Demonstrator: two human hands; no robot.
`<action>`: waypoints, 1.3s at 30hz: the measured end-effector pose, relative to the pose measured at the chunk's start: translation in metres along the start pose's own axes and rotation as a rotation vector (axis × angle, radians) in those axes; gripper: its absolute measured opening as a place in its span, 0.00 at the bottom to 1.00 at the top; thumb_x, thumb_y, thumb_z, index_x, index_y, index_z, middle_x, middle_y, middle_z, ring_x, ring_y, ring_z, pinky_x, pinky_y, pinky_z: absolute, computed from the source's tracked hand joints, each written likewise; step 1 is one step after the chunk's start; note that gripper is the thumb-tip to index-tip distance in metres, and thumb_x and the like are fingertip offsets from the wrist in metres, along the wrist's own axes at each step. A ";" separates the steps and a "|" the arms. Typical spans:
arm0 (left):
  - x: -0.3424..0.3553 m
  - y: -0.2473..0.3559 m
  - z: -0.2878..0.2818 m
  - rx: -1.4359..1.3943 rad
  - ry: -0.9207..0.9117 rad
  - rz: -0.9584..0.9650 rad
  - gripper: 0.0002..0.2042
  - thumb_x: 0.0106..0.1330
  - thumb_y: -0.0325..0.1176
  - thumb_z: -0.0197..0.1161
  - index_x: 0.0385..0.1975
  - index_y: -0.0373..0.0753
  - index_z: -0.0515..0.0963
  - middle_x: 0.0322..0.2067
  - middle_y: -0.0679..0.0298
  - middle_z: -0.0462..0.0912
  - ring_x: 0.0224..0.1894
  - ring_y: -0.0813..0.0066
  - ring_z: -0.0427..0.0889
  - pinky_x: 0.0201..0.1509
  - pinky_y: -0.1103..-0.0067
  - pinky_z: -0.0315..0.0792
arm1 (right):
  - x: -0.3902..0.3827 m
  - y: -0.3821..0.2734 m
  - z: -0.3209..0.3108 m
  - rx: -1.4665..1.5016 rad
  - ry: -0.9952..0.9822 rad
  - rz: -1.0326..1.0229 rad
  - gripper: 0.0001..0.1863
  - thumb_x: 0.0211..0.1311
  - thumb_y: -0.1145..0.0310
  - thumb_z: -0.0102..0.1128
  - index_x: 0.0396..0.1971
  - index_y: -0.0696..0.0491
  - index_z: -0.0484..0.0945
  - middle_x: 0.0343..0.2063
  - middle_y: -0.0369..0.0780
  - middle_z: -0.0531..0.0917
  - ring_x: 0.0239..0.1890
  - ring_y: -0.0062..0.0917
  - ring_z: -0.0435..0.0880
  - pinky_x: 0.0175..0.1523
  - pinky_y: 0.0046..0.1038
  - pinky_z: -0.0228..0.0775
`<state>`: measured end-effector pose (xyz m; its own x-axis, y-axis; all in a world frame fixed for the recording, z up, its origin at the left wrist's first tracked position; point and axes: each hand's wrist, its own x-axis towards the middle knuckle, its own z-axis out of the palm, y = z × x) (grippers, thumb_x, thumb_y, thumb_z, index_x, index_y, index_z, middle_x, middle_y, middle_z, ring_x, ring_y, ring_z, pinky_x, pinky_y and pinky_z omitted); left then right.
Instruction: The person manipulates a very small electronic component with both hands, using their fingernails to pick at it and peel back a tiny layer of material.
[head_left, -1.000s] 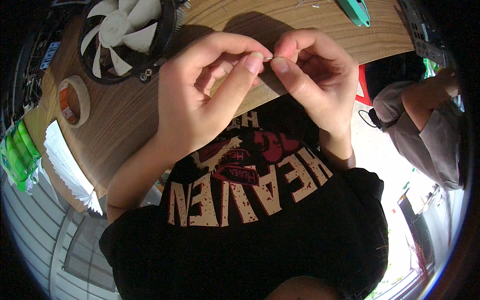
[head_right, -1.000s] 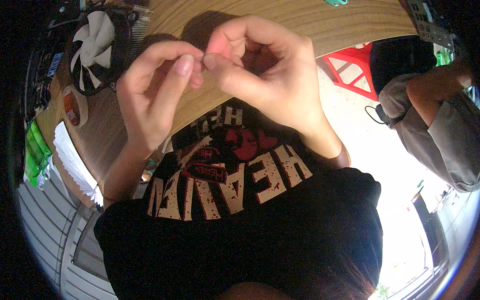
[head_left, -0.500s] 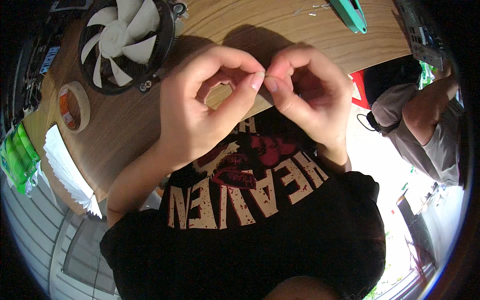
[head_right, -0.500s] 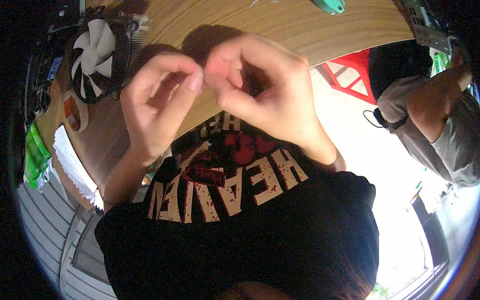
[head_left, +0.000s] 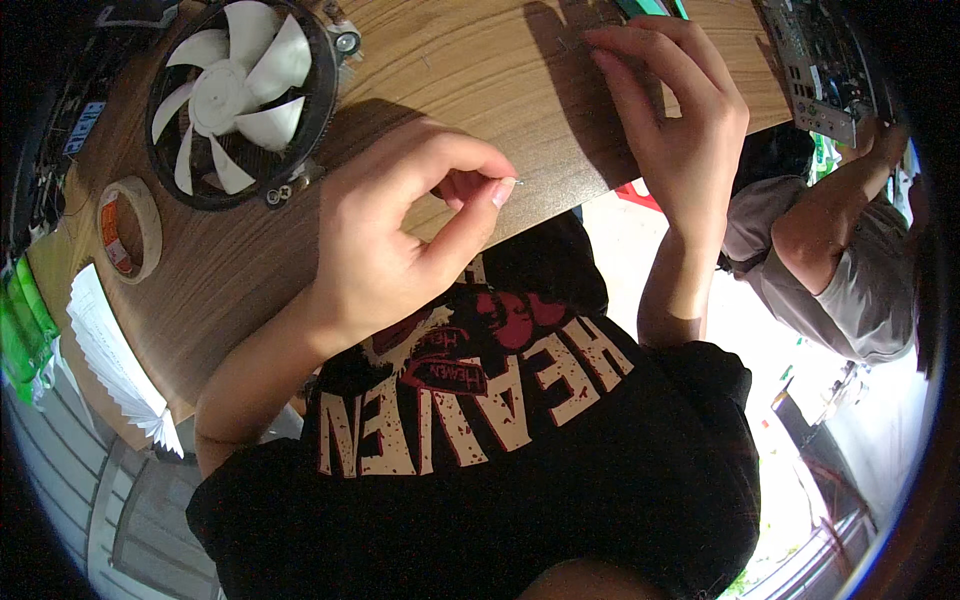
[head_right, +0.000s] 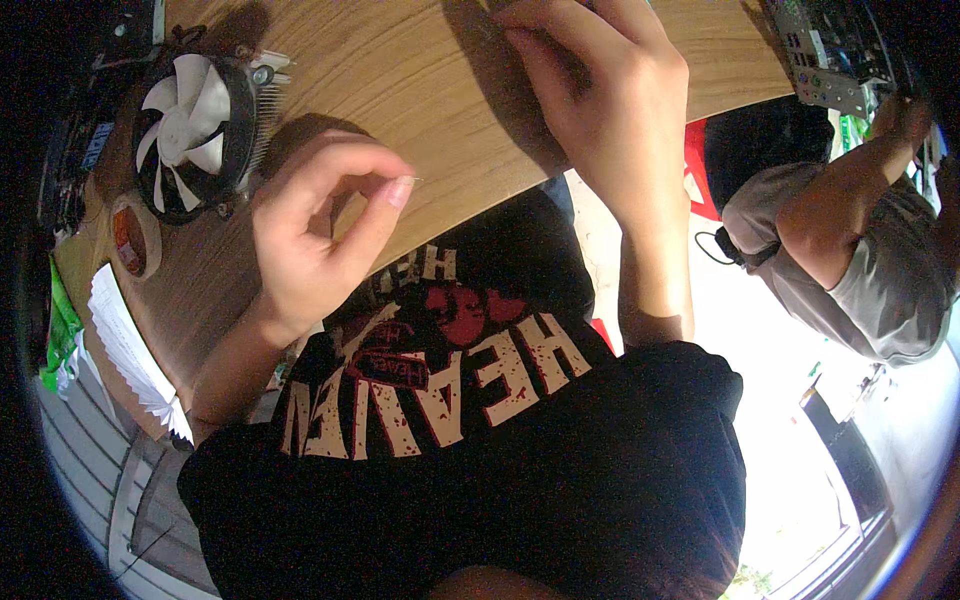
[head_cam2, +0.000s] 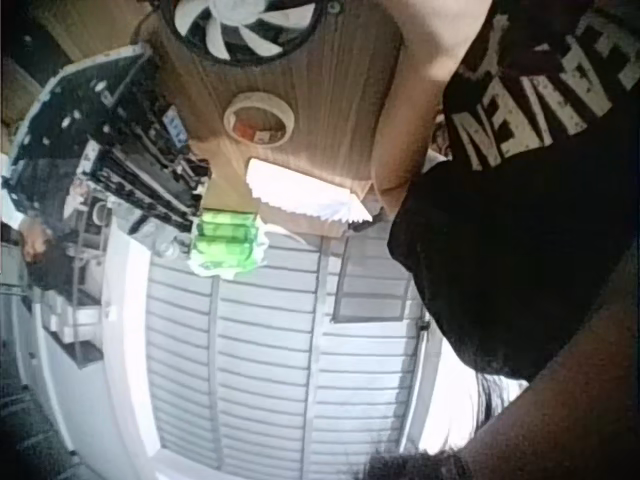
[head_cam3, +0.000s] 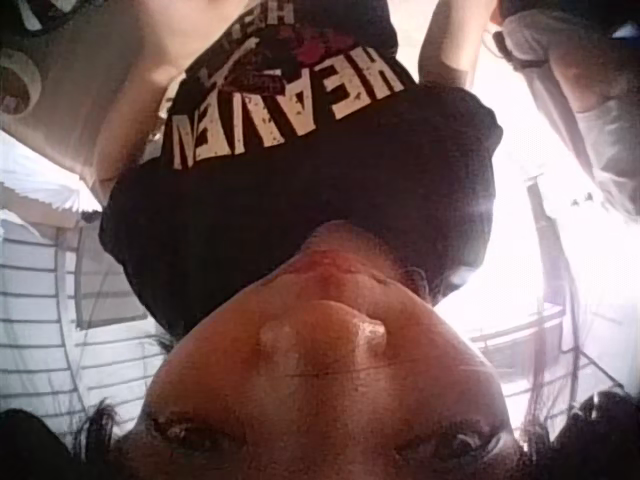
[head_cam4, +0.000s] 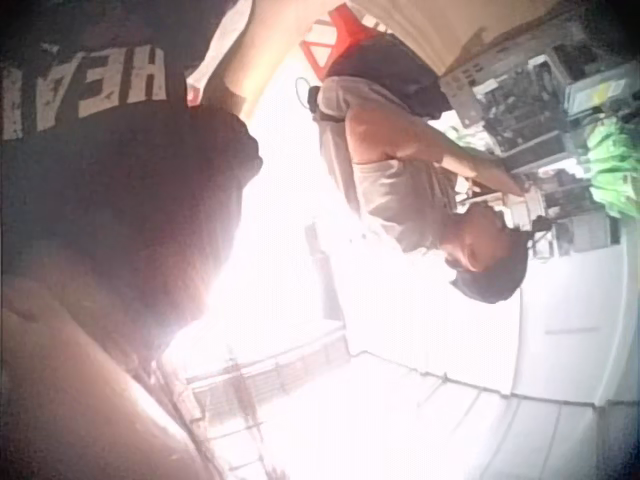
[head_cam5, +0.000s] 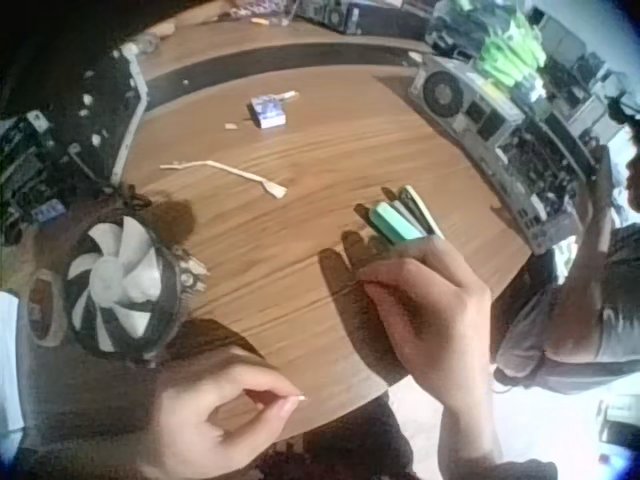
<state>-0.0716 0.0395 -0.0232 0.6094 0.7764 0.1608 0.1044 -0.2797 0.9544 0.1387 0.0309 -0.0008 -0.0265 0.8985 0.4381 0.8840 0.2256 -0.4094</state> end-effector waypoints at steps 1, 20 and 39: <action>0.000 -0.001 0.001 0.013 0.004 0.009 0.05 0.55 0.17 0.58 0.31 0.30 0.74 0.29 0.62 0.74 0.30 0.80 0.74 0.32 0.87 0.69 | 0.002 -0.001 0.001 -0.013 -0.032 -0.004 0.04 0.46 0.78 0.61 0.24 0.57 0.78 0.31 0.41 0.78 0.29 0.24 0.79 0.32 0.20 0.70; 0.002 0.000 0.000 0.064 0.043 0.076 0.03 0.54 0.23 0.60 0.27 0.35 0.74 0.25 0.64 0.77 0.25 0.77 0.78 0.28 0.84 0.73 | 0.011 -0.015 0.025 -0.159 -0.169 -0.057 0.06 0.53 0.74 0.56 0.32 0.57 0.73 0.25 0.42 0.75 0.29 0.36 0.78 0.35 0.30 0.68; -0.001 0.002 0.002 0.024 0.142 0.078 0.03 0.54 0.24 0.61 0.28 0.36 0.76 0.24 0.65 0.78 0.23 0.80 0.77 0.27 0.86 0.70 | 0.015 -0.033 0.028 0.158 -0.107 0.112 0.07 0.44 0.78 0.63 0.26 0.55 0.77 0.26 0.37 0.78 0.31 0.23 0.78 0.37 0.20 0.69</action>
<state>-0.0702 0.0371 -0.0221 0.4992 0.8234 0.2700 0.0807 -0.3544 0.9316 0.0963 0.0474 -0.0037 0.0109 0.9542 0.2988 0.8001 0.1709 -0.5750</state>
